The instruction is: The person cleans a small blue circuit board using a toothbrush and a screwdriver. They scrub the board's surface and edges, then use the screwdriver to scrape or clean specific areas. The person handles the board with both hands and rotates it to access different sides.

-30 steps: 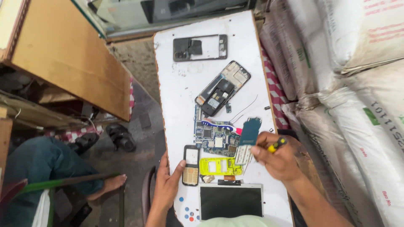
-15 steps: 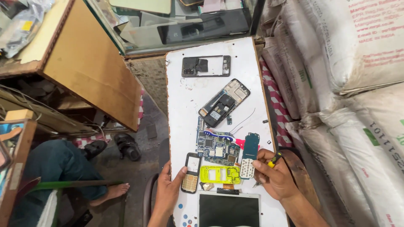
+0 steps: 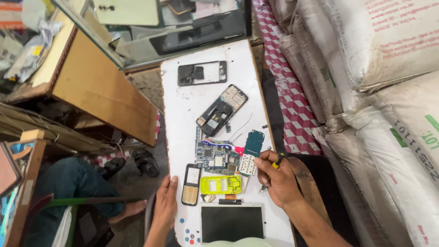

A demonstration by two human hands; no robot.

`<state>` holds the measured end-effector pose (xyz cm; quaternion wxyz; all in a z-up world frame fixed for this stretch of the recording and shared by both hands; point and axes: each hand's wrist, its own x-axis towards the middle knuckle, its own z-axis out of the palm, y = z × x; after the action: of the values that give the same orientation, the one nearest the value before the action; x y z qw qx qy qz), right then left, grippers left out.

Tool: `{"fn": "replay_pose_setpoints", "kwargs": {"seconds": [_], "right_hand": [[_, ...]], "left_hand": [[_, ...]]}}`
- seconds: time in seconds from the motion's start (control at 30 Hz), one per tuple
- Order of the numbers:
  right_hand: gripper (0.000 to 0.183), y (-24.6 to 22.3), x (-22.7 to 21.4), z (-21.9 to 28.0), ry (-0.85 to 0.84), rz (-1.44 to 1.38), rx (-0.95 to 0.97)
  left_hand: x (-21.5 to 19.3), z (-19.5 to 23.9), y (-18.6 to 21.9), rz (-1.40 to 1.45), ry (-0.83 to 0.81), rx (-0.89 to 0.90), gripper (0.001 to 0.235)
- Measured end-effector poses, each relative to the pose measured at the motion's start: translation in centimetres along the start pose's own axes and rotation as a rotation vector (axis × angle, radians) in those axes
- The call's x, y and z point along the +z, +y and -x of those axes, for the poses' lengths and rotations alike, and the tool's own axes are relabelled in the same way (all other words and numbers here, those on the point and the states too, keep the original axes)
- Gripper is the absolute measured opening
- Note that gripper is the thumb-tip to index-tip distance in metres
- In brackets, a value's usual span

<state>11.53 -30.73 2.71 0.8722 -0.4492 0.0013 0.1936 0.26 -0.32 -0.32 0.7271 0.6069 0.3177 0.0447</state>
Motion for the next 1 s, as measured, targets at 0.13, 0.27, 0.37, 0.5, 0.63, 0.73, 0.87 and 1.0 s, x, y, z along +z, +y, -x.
{"fn": "replay_pose_setpoints", "kwargs": {"seconds": [0.13, 0.27, 0.37, 0.5, 0.63, 0.73, 0.87, 1.0], "right_hand": [[0.013, -1.5, -1.1, -0.8, 0.17, 0.378, -0.304], [0.013, -2.7, -3.0, -1.9, 0.251, 0.384, -0.291], [0.014, -2.3, -3.2, -2.1, 0.217, 0.36, -0.138], [0.016, -1.2, -3.4, -2.3, 0.113, 0.409, 0.046], [0.014, -0.9, -4.3, -2.2, 0.179, 0.363, 0.073], [0.013, -0.4, -4.2, -2.3, 0.189, 0.378, 0.05], [0.011, -0.2, -4.4, -2.1, 0.195, 0.395, 0.02], [0.01, 0.1, -4.5, -1.7, 0.215, 0.386, 0.092]], "left_hand": [[-0.1, -0.2, -0.4, 0.03, -0.026, 0.057, 0.043], [-0.9, -0.7, -1.2, 0.01, -0.025, 0.072, 0.042], [-1.1, -1.0, -1.1, 0.039, -0.048, 0.097, 0.042], [-1.7, -1.2, -0.6, 0.028, -0.098, 0.135, 0.046], [-1.6, -1.0, -0.3, 0.058, -0.129, 0.119, 0.049], [-1.5, -0.6, 0.2, 0.065, -0.138, 0.143, 0.049], [-1.1, -0.2, 0.4, 0.018, -0.12, 0.114, 0.048], [-1.4, 0.2, 0.4, 0.008, -0.108, 0.112, 0.047]]}}
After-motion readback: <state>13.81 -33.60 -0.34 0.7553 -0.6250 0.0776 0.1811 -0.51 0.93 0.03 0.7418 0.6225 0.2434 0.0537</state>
